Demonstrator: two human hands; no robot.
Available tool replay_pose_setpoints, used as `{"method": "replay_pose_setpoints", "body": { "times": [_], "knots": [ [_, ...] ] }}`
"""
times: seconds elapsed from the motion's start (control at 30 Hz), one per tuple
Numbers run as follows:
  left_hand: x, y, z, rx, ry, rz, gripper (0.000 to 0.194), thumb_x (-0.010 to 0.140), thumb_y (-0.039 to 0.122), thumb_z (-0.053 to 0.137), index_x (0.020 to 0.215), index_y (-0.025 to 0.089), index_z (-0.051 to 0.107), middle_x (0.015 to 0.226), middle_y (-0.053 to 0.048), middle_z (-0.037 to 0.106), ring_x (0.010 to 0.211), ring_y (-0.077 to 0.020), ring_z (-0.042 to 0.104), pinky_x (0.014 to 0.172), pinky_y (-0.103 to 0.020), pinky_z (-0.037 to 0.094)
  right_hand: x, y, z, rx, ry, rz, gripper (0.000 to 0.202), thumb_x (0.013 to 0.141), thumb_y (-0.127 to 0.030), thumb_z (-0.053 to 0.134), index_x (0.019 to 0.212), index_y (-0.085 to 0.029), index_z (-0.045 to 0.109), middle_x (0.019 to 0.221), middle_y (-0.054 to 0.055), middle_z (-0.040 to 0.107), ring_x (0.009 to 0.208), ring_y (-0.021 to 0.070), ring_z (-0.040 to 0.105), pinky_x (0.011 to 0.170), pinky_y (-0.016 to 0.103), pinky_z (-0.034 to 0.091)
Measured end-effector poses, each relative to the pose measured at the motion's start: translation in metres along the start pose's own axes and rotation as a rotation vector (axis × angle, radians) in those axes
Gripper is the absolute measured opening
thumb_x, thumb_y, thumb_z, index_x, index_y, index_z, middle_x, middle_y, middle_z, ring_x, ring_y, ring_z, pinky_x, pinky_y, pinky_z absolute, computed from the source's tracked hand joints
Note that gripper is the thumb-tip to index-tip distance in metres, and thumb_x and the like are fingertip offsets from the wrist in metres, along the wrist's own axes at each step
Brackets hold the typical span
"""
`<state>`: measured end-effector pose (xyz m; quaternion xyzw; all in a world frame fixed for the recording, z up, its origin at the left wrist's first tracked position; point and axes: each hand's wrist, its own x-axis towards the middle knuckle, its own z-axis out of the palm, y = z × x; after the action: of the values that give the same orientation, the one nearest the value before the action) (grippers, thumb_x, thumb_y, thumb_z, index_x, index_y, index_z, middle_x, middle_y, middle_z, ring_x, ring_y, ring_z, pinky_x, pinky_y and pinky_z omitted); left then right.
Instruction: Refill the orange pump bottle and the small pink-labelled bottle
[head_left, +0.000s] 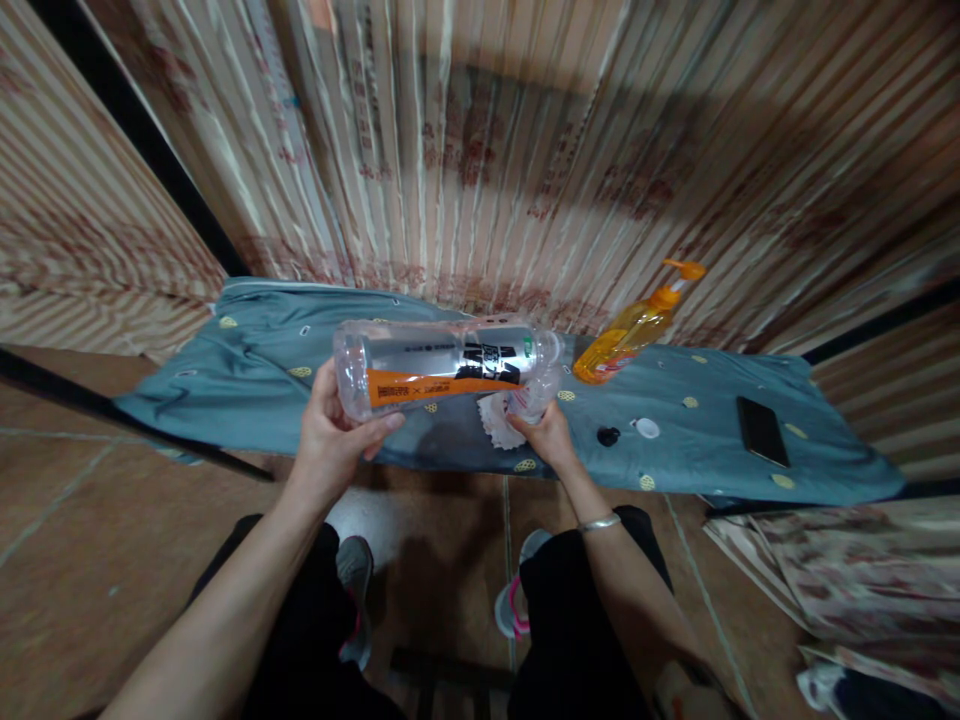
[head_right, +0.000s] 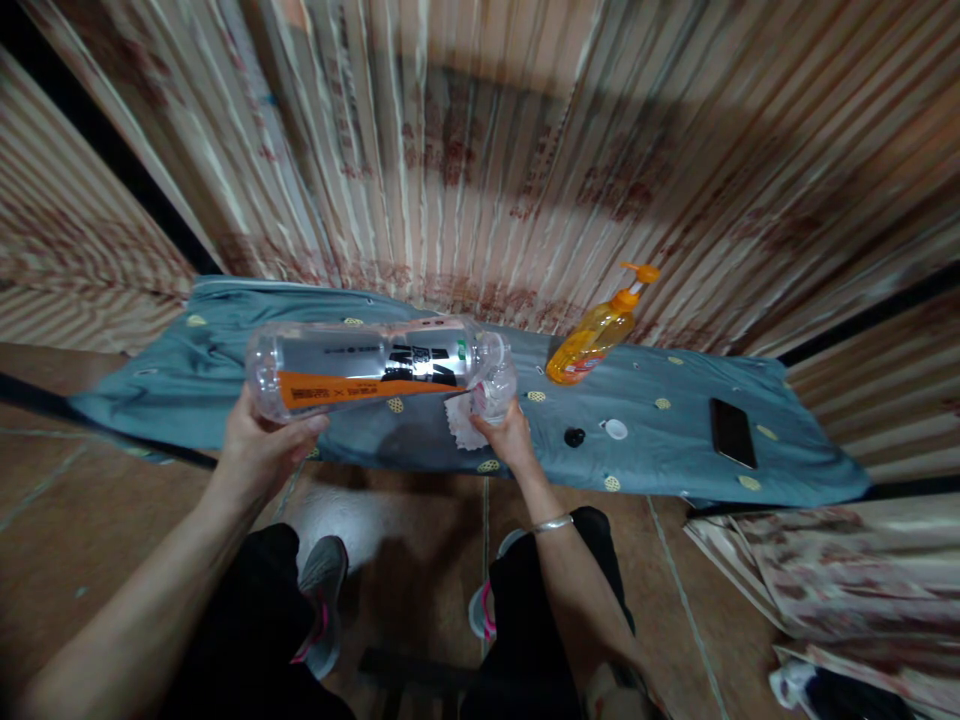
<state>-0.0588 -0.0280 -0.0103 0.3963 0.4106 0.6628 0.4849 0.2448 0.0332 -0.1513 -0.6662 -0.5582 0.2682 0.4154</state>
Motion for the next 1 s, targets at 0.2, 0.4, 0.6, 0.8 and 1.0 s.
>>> {"method": "replay_pose_setpoints", "body": {
  "times": [0.2, 0.4, 0.6, 0.8, 1.0],
  "knots": [
    [-0.0002, 0.0012, 0.001, -0.008, 0.012, -0.023, 0.07, 0.043, 0.012, 0.095, 0.102, 0.024, 0.058, 0.076, 0.005, 0.068, 0.042, -0.0067, 0.048, 0.029, -0.015, 0.028, -0.0012, -0.0026, -0.0007, 0.017, -0.006, -0.016, 0.07, 0.067, -0.05, 0.082, 0.127, -0.019, 0.064, 0.116, 0.012, 0.081, 0.105, 0.0355, 0.077, 0.091, 0.047, 0.061],
    [-0.0002, 0.0017, 0.0014, 0.002, -0.001, -0.007, 0.07, 0.043, 0.014, 0.095, 0.103, 0.025, 0.059, 0.077, 0.006, 0.068, 0.043, -0.0065, 0.048, 0.031, -0.016, 0.033, -0.001, -0.0036, -0.001, 0.005, -0.004, 0.004, 0.073, 0.066, -0.049, 0.083, 0.129, -0.018, 0.064, 0.117, 0.013, 0.081, 0.106, 0.0364, 0.076, 0.093, 0.05, 0.061],
    [-0.0003, 0.0021, 0.0016, 0.003, 0.002, -0.012, 0.071, 0.045, 0.014, 0.094, 0.106, 0.025, 0.059, 0.079, 0.004, 0.069, 0.044, -0.0075, 0.049, 0.03, -0.016, 0.029, -0.0014, -0.0042, -0.0009, 0.013, 0.004, -0.001, 0.07, 0.066, -0.046, 0.084, 0.127, -0.019, 0.065, 0.114, 0.012, 0.081, 0.106, 0.0359, 0.077, 0.091, 0.047, 0.061],
    [-0.0008, 0.0018, 0.0013, 0.019, 0.014, -0.021, 0.072, 0.045, 0.014, 0.093, 0.107, 0.025, 0.059, 0.079, 0.005, 0.068, 0.045, -0.0071, 0.047, 0.031, -0.016, 0.028, -0.0004, 0.0, -0.0005, 0.02, 0.003, 0.004, 0.073, 0.065, -0.05, 0.085, 0.127, -0.019, 0.065, 0.113, 0.012, 0.081, 0.105, 0.0373, 0.077, 0.091, 0.05, 0.061],
    [-0.0003, 0.0026, 0.0022, 0.011, 0.01, -0.016, 0.073, 0.043, 0.014, 0.094, 0.106, 0.025, 0.059, 0.079, 0.005, 0.067, 0.044, -0.007, 0.047, 0.031, -0.017, 0.03, -0.0012, -0.0051, -0.0014, 0.045, -0.007, -0.008, 0.071, 0.065, -0.045, 0.084, 0.128, -0.019, 0.065, 0.114, 0.012, 0.081, 0.105, 0.035, 0.077, 0.09, 0.045, 0.061]
  ]
}}
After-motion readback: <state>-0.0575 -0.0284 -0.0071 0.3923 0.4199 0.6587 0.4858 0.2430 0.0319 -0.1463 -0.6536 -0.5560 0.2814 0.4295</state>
